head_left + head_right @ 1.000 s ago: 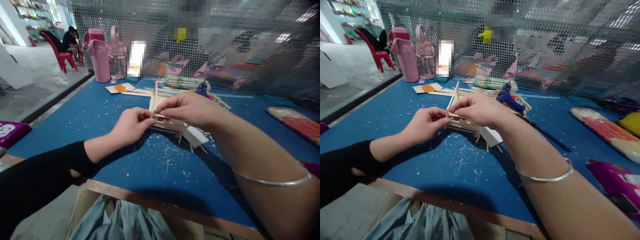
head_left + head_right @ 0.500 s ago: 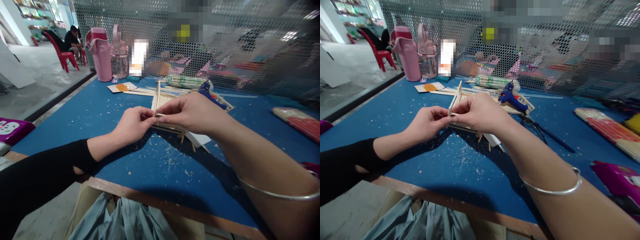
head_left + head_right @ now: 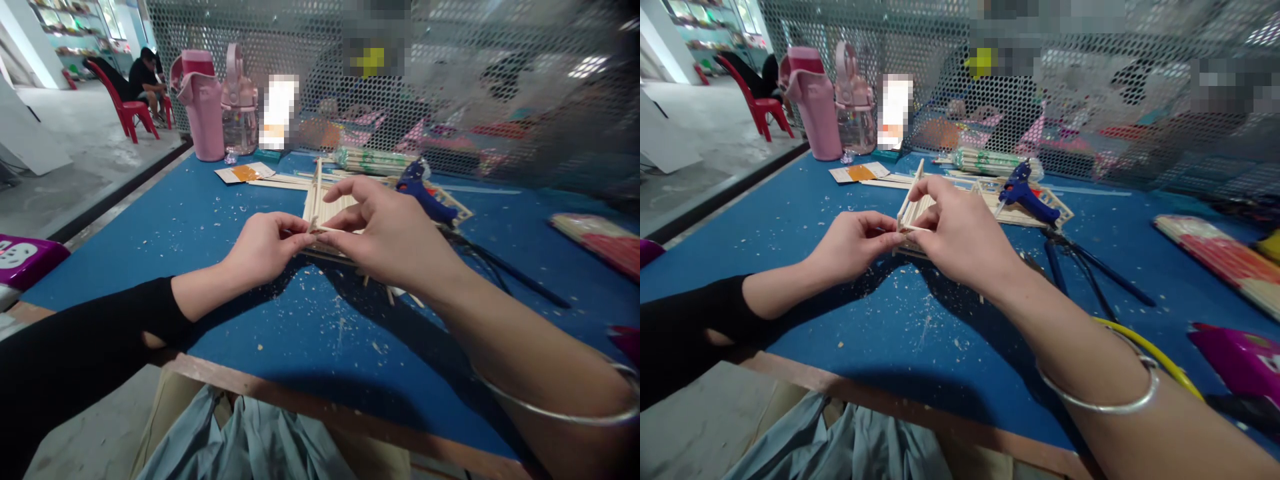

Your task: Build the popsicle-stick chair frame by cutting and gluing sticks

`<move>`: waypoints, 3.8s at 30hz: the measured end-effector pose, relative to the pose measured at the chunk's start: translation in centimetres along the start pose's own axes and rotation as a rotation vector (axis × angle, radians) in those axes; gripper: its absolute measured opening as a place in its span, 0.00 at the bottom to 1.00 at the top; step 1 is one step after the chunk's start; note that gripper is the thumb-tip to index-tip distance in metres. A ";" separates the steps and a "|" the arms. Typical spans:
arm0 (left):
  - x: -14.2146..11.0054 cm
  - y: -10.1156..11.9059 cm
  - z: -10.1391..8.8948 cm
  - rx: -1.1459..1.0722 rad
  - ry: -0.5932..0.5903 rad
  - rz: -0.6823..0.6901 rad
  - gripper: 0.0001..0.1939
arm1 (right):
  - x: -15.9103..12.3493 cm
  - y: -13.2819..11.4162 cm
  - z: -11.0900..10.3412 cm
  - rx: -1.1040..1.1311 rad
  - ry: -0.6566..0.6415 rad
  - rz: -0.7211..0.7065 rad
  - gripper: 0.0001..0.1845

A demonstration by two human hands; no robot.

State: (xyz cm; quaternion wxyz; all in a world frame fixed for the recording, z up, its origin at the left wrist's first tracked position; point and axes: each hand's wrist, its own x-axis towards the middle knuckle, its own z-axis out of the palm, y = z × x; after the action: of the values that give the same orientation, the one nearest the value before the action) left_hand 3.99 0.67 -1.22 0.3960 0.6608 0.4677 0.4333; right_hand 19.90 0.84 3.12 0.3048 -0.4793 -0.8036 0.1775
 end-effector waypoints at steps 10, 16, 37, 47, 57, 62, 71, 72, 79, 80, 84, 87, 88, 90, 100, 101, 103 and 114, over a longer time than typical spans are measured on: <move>0.2 -0.2 -0.3 0.007 -0.021 0.026 0.05 | 0.6 -0.6 -0.7 -0.117 -0.060 -0.008 0.20; 0.4 -0.7 -0.2 0.023 -0.067 0.050 0.05 | 1.0 0.0 -1.1 -0.083 -0.161 0.001 0.22; 0.4 -0.3 -0.4 0.151 -0.067 0.171 0.04 | 1.0 0.0 -0.9 -0.115 -0.127 -0.029 0.21; 0.5 -0.8 -0.4 0.014 -0.090 0.102 0.04 | 1.1 0.9 -0.7 0.045 -0.164 -0.032 0.20; 0.2 0.4 -0.8 0.112 -0.085 0.013 0.08 | 1.0 1.2 -0.4 0.088 -0.149 -0.131 0.18; -0.1 0.4 -0.4 0.264 -0.017 0.095 0.08 | 1.1 1.3 -0.6 0.081 -0.170 -0.145 0.15; -0.2 0.2 -0.3 0.293 0.028 0.128 0.09 | 1.3 1.0 -0.9 -0.031 -0.149 -0.140 0.22; -0.2 0.2 -0.2 0.295 0.027 0.123 0.09 | 1.3 1.0 -0.9 -0.038 -0.143 -0.142 0.24; -0.2 0.5 -0.2 0.296 0.027 0.101 0.07 | 1.0 1.3 -0.6 0.043 -0.135 -0.146 0.12; -0.2 0.6 -0.2 0.296 0.029 0.098 0.07 | 1.1 1.4 -0.5 0.053 -0.131 -0.153 0.11; -0.2 0.5 -0.1 0.294 0.023 0.084 0.08 | 1.2 1.6 -0.6 -0.013 -0.123 -0.204 0.09; -0.1 0.4 -0.1 0.285 0.021 0.077 0.08 | 1.1 1.4 -0.8 -0.098 -0.119 -0.247 0.09; -0.1 0.4 -0.1 0.282 0.025 0.076 0.08 | 1.1 1.4 -0.8 -0.119 -0.114 -0.265 0.09; -0.1 0.3 -0.1 0.276 0.029 0.076 0.08 | 1.0 1.3 -0.9 -0.147 -0.105 -0.301 0.09; -0.1 0.1 0.1 0.244 0.055 0.068 0.07 | 0.9 1.2 -0.9 -0.076 -0.111 -0.200 0.07; -0.1 0.1 0.2 0.235 0.059 0.061 0.07 | 0.9 1.2 -0.9 -0.081 -0.097 -0.179 0.07; -0.1 -0.1 0.3 0.211 0.070 0.058 0.06 | 0.7 1.0 -0.7 -0.094 -0.062 -0.141 0.08; 0.0 -0.4 0.4 0.148 0.090 0.128 0.08 | 0.8 1.0 -0.7 -0.054 -0.069 -0.103 0.12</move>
State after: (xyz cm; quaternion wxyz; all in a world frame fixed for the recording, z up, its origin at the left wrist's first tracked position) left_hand 4.24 0.74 -1.72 0.2960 0.6967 0.4726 0.4512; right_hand 20.69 2.03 3.35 0.2726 -0.4390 -0.8418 0.1564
